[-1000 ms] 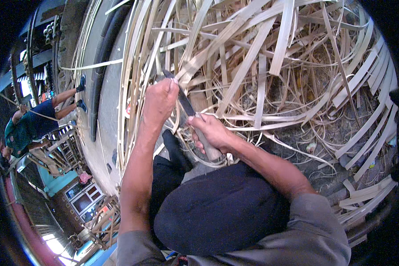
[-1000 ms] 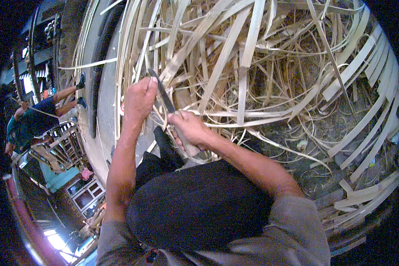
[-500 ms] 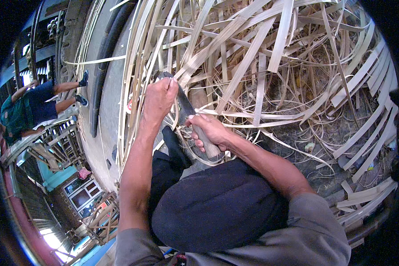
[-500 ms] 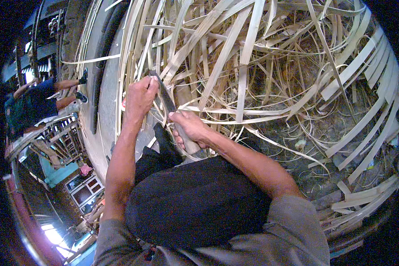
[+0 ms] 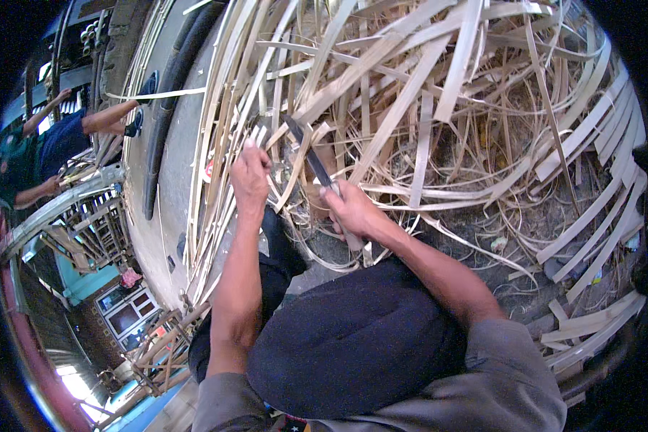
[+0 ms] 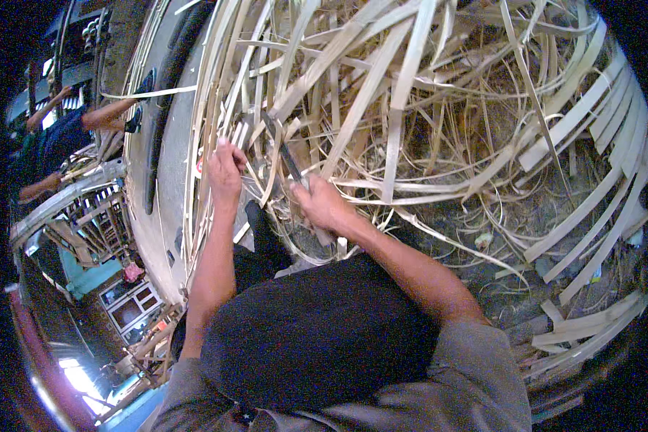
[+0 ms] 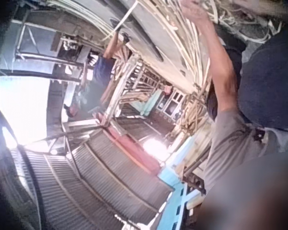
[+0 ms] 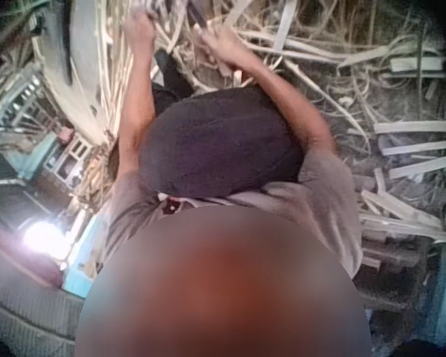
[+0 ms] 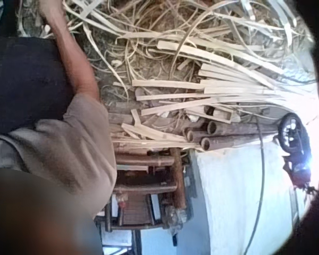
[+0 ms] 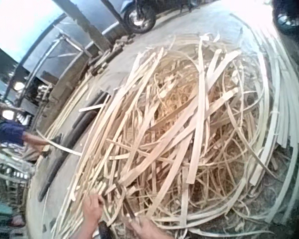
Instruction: The person sits on the floor and uses a knife to split long bamboo strips into thinner slivers. They repeatedly peel and separate the strips, accumulating a pile of thin bamboo pieces on the floor.
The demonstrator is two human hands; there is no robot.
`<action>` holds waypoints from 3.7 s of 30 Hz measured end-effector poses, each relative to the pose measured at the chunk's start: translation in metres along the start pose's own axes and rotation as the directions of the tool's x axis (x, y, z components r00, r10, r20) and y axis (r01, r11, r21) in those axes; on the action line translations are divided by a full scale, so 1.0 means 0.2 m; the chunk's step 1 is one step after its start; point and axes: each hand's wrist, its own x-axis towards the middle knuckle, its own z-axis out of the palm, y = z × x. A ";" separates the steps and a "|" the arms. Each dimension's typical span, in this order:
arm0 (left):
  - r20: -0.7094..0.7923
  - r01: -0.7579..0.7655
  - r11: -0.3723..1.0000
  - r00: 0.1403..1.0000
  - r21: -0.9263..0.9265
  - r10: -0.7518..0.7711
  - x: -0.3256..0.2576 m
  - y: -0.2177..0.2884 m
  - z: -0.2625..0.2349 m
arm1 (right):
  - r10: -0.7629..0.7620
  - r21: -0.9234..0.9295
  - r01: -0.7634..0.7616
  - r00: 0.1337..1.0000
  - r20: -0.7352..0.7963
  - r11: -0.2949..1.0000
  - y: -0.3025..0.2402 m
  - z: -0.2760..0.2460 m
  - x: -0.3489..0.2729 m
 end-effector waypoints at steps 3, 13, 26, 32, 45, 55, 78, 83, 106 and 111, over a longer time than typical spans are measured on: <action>-0.137 0.366 0.924 0.915 -0.109 -0.378 -0.17 -0.21 0.01 | -0.133 -0.381 0.106 0.990 -0.044 0.918 -0.03 -0.02 -0.04; 0.037 0.523 0.313 0.554 -0.793 -0.832 -0.42 -0.44 0.17 | -0.215 -0.566 0.192 0.976 0.026 0.802 -0.16 0.04 -0.17; -0.104 0.557 0.350 0.424 -0.753 -0.900 -0.62 -0.76 0.11 | -0.176 -0.624 0.233 0.973 0.153 0.746 -0.21 -0.04 -0.28; 0.414 -0.050 -0.514 0.527 -0.857 -0.742 -0.58 -0.70 -0.02 | -0.163 -0.735 0.355 0.932 0.322 0.577 -0.27 -0.28 -0.35; -0.253 -0.434 0.095 0.323 -0.896 -0.912 -0.45 -0.45 -0.26 | -0.397 -0.921 0.179 0.862 0.317 -0.346 -0.75 -0.72 -0.44; -0.658 -0.520 0.449 0.338 -0.727 -0.674 -0.39 -0.23 -0.42 | -0.133 -0.838 0.069 0.991 -0.004 0.541 -0.27 -0.17 -0.42; -0.761 -0.614 0.464 0.594 -0.638 -0.260 -0.32 0.41 -0.27 | -0.416 -0.491 0.369 0.909 0.013 0.789 -0.33 0.27 -0.30; -0.762 -0.646 0.429 0.620 -0.632 -0.189 -0.35 0.46 -0.24 | -0.413 -0.681 0.330 0.910 0.045 0.654 -0.33 0.31 -0.21; -0.790 -0.571 0.571 0.557 -0.590 -0.259 -0.38 0.48 -0.24 | -0.317 -0.792 0.214 0.948 0.027 0.572 -0.33 0.30 -0.27; -0.780 -0.573 0.552 0.567 -0.605 -0.266 -0.38 0.47 -0.25 | -0.285 -0.754 0.206 0.958 0.026 0.623 -0.30 0.29 -0.23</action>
